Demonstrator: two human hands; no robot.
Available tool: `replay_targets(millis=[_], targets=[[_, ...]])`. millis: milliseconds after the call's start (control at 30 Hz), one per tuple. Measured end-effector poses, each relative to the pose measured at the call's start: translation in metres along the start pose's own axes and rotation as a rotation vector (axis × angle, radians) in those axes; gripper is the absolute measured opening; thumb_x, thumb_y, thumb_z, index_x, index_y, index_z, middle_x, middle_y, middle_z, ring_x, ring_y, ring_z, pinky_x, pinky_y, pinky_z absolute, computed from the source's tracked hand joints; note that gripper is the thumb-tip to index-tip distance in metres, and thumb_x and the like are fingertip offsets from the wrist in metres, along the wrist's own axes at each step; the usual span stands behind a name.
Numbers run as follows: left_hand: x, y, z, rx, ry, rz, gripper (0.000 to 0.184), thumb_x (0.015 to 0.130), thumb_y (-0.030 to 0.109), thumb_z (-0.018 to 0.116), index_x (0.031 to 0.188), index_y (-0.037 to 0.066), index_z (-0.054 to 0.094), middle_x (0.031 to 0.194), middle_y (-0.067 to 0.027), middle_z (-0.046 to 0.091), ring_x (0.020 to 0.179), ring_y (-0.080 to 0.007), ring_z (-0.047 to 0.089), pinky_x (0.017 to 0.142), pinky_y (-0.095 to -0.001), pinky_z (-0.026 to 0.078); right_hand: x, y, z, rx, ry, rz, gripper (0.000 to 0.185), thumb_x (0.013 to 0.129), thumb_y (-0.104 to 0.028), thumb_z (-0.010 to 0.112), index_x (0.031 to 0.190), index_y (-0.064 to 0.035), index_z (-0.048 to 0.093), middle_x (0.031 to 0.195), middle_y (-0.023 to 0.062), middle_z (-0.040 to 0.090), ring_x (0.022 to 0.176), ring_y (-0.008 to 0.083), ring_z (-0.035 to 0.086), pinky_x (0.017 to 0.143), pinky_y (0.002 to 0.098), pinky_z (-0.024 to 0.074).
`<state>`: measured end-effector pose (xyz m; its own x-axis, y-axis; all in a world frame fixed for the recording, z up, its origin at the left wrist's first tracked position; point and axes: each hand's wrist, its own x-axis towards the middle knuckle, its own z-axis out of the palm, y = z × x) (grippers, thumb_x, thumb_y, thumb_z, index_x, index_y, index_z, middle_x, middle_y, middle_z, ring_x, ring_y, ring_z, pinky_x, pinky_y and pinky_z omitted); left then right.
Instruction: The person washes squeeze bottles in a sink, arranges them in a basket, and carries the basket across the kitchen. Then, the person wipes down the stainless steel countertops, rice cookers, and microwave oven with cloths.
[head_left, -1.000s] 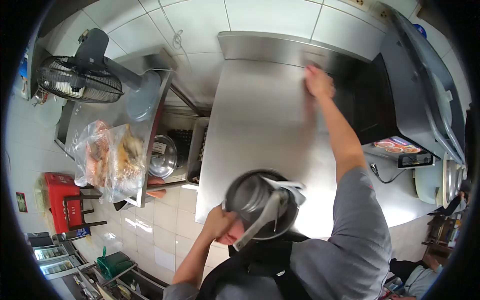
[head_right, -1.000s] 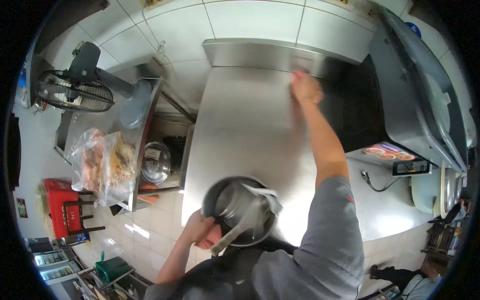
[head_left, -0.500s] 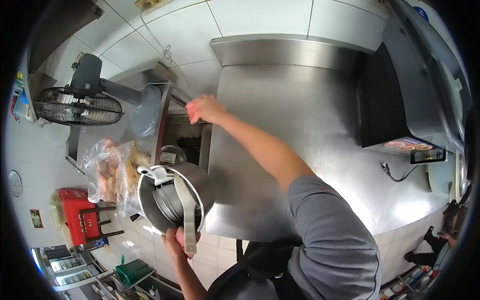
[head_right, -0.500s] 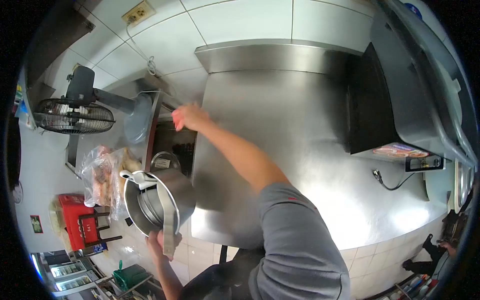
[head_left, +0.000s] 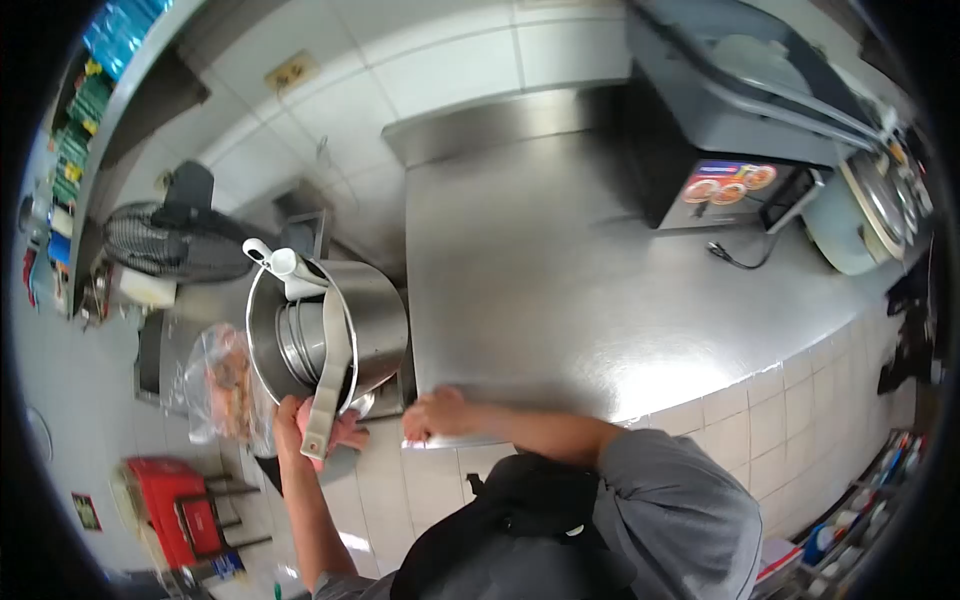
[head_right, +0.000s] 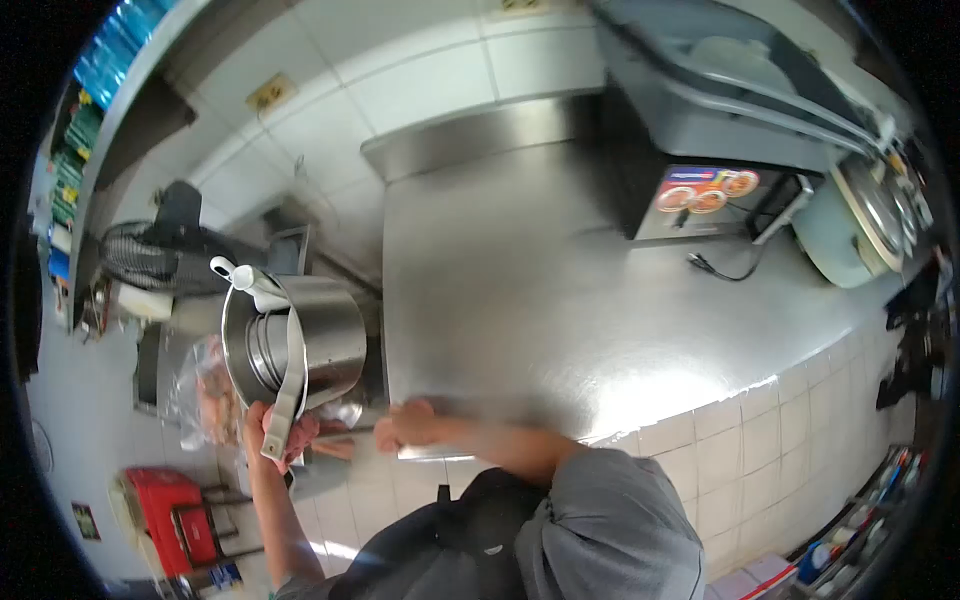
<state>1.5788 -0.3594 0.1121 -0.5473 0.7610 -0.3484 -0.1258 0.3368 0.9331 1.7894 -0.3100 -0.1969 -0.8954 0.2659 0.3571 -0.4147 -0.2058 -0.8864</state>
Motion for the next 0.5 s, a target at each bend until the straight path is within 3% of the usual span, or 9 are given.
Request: replay_targets(millis=[33,133,233,267,333,367,433,467,500], targets=[[-0.002,0.025,0.017,0.010,-0.048,0.010,0.021,0.082,0.020,0.052,0.073,0.002,0.056,0.068,-0.0060,0.054,0.059,-0.0156,0.053,0.054,-0.0307,0.046,-0.002,-0.130,0.040,-0.892,0.201,0.292,0.030,0.087,-0.036,0.047,0.107,-0.0245,0.067,0.115,-0.0045,0.061,0.103,0.0182,0.055,0.093,0.0495,0.0343],[-0.040,0.094,0.077,-0.024,-0.289,-0.188,0.028,0.081,0.027,0.053,0.068,0.002,0.056,0.061,-0.0093,0.057,0.045,-0.0207,0.055,0.037,-0.0308,0.046,-0.045,-0.201,0.009,-1.263,0.585,0.156,0.026,0.081,-0.028,0.055,0.103,-0.0276,0.068,0.115,-0.0099,0.061,0.107,0.0175,0.054,0.092,0.0470,0.0367],[-0.039,0.126,0.109,0.063,-0.413,0.079,0.034,0.083,0.029,0.049,0.078,-0.002,0.059,0.063,-0.0112,0.059,0.047,-0.0223,0.057,0.037,-0.0301,0.044,-0.122,-0.211,-0.059,-1.796,0.863,0.020,0.021,0.081,-0.028,0.056,0.098,-0.0239,0.067,0.114,-0.0048,0.062,0.110,0.0186,0.053,0.094,0.0437,0.0378],[-0.050,0.139,0.133,0.074,-0.514,0.071,0.039,0.083,0.035,0.045,0.070,0.001,0.057,0.055,-0.0099,0.053,0.039,-0.0220,0.045,0.034,-0.0301,0.036,-0.137,-0.233,-0.056,-1.817,0.868,0.012,0.021,0.081,-0.028,0.056,0.098,-0.0239,0.067,0.114,-0.0048,0.062,0.110,0.0186,0.053,0.094,0.0437,0.0378],[-0.067,0.168,0.175,0.102,-0.754,0.083,0.045,0.083,0.040,0.039,0.062,0.003,0.055,0.046,-0.0093,0.047,0.031,-0.0228,0.034,0.032,-0.0304,0.030,-0.154,-0.288,-0.042,-1.285,0.508,0.648,0.025,0.084,-0.031,0.054,0.103,-0.0186,0.066,0.122,-0.0005,0.059,0.111,0.0232,0.053,0.095,0.0413,0.0391],[-0.072,0.179,0.195,0.120,-0.804,0.043,0.046,0.084,0.040,0.038,0.064,0.002,0.055,0.046,-0.0104,0.046,0.032,-0.0238,0.034,0.034,-0.0309,0.030,-0.168,-0.288,-0.051,-1.299,0.513,0.641,0.025,0.084,-0.031,0.054,0.103,-0.0186,0.066,0.122,-0.0005,0.059,0.111,0.0232,0.053,0.095,0.0413,0.0391],[-0.091,0.207,0.243,0.201,-0.921,-0.005,0.049,0.085,0.041,0.034,0.071,-0.001,0.057,0.048,-0.0133,0.046,0.034,-0.0254,0.035,0.037,-0.0320,0.032,-0.198,-0.277,-0.073,-1.065,0.199,0.469,0.039,0.088,-0.036,0.048,0.113,-0.0085,0.059,0.132,0.0089,0.051,0.116,0.0281,0.051,0.096,0.0424,0.0396],[-0.107,0.223,0.269,0.263,-0.989,-0.009,0.052,0.086,0.042,0.033,0.076,-0.003,0.058,0.051,-0.0151,0.047,0.035,-0.0260,0.036,0.039,-0.0327,0.033,-0.211,-0.279,-0.074,-1.078,0.195,0.472,0.039,0.088,-0.036,0.048,0.113,-0.0085,0.059,0.132,0.0089,0.051,0.116,0.0281,0.051,0.096,0.0424,0.0396],[-0.136,0.244,0.292,0.377,-1.158,0.073,0.056,0.086,0.043,0.031,0.084,-0.005,0.059,0.054,-0.0170,0.048,0.038,-0.0261,0.038,0.039,-0.0334,0.033,-0.223,-0.281,-0.075,-0.869,0.254,0.342,0.045,0.089,-0.037,0.046,0.119,-0.0036,0.055,0.133,0.0137,0.050,0.118,0.0289,0.049,0.096,0.0422,0.0395]])
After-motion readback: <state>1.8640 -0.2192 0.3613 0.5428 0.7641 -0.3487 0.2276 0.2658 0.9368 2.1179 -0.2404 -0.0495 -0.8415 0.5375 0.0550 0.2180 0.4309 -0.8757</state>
